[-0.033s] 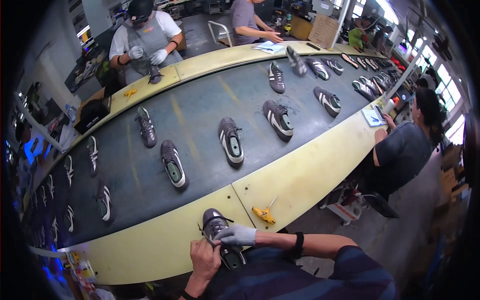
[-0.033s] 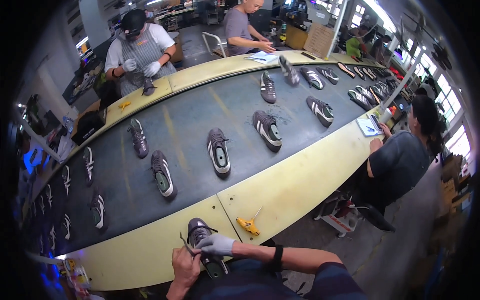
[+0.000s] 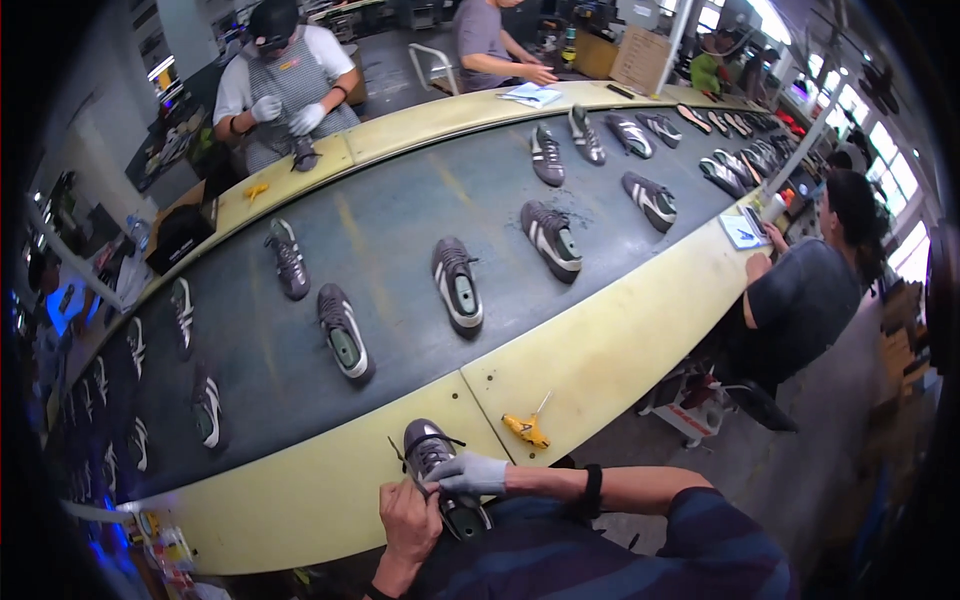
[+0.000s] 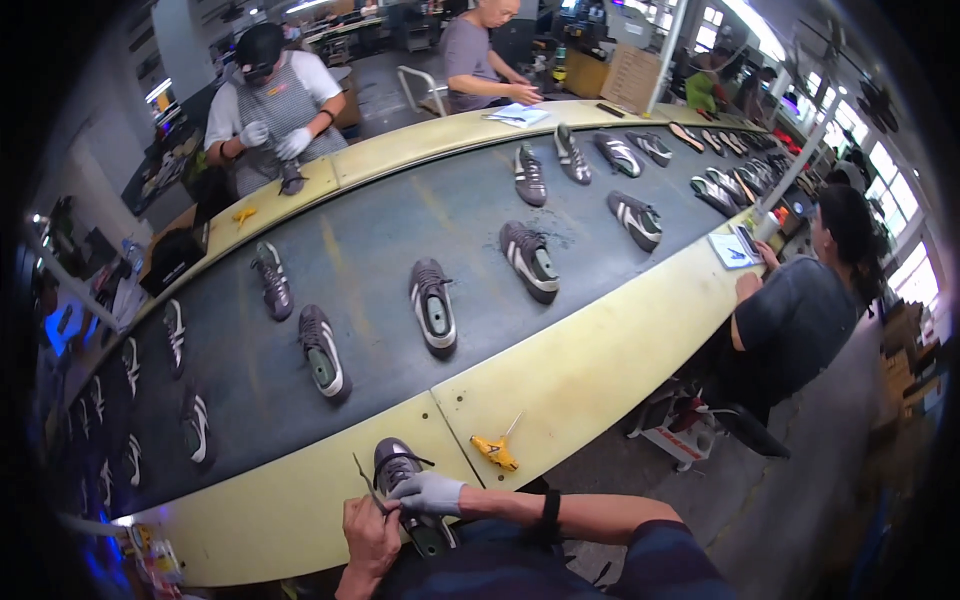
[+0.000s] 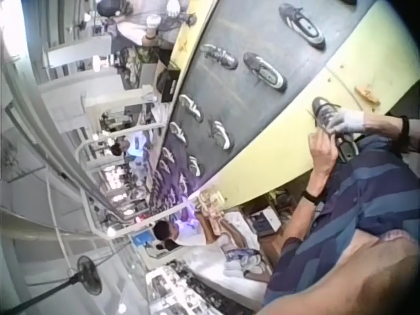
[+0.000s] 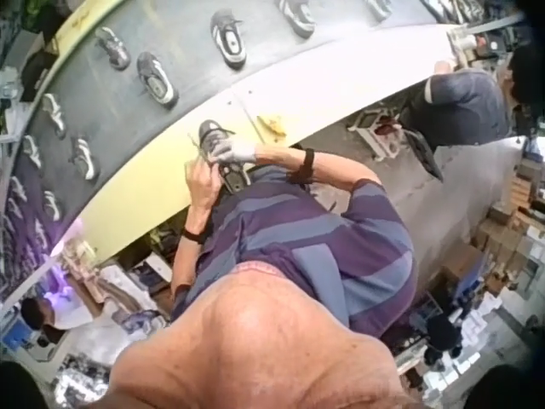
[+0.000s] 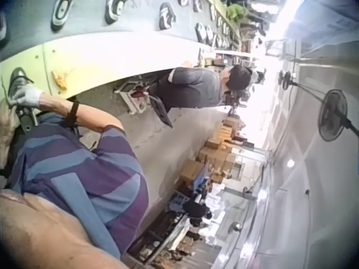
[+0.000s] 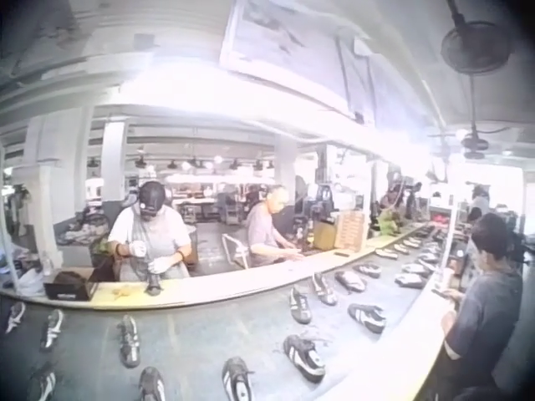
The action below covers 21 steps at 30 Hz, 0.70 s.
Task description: Insert laces and adjust the tongue of newly manufactured shoes on a conveyor belt.
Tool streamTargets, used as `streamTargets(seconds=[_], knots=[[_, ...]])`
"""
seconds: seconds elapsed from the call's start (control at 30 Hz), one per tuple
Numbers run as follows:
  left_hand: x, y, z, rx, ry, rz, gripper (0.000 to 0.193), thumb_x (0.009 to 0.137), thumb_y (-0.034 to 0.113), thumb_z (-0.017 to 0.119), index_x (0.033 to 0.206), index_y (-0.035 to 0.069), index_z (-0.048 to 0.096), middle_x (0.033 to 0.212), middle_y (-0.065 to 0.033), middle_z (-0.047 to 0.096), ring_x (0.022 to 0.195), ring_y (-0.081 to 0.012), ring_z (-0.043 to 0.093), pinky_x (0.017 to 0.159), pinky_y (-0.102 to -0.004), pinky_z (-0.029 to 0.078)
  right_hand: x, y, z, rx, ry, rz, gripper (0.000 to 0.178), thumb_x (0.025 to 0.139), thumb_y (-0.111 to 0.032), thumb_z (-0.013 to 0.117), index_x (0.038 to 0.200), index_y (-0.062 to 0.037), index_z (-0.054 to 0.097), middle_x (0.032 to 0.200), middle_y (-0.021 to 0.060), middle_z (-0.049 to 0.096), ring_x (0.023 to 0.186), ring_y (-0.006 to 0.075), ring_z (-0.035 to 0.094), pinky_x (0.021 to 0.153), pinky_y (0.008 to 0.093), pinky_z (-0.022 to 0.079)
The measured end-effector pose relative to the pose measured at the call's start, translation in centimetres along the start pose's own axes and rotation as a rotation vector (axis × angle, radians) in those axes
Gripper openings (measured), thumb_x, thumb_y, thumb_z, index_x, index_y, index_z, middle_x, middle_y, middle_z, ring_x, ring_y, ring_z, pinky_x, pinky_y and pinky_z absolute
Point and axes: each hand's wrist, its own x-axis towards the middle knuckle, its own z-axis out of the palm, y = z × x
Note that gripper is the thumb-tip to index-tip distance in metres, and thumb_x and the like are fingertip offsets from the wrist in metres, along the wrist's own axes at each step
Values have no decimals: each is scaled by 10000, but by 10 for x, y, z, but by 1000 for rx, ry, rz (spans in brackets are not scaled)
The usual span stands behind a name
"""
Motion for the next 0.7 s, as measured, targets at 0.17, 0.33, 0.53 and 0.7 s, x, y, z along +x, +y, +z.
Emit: streamTargets(seconds=[0.17,0.33,0.53,0.7], knots=[[-15,0,9,-35,63,-137,97,825,2,727,905,-9,673,860,-144,631,835,-373,578,748,-464,454,8,-24,3,-61,-3,119,258,919,-222,684,1066,-23,755,1038,161,755,999,266,699,941,377,522],[-17,-12,6,0,22,-205,137,947,93,643,865,-15,627,822,-172,603,849,-396,566,757,-489,450,1,-44,-5,-191,83,15,207,863,-194,672,999,-56,744,955,159,748,942,318,717,865,418,545],[-32,-35,-10,-1595,250,-1022,441,1090,317,460,711,106,540,548,-20,463,396,-181,400,526,-432,473,-16,-58,-6,-514,-97,21,236,839,-223,719,1051,-119,729,930,168,754,890,377,733,820,457,570],[-5,-12,-9,-1240,173,-794,445,1091,254,449,801,-17,652,814,-157,716,792,-276,698,716,-431,552,-12,-37,-3,-127,141,-120,184,919,-192,684,1076,-99,702,868,138,745,785,298,742,754,405,588]])
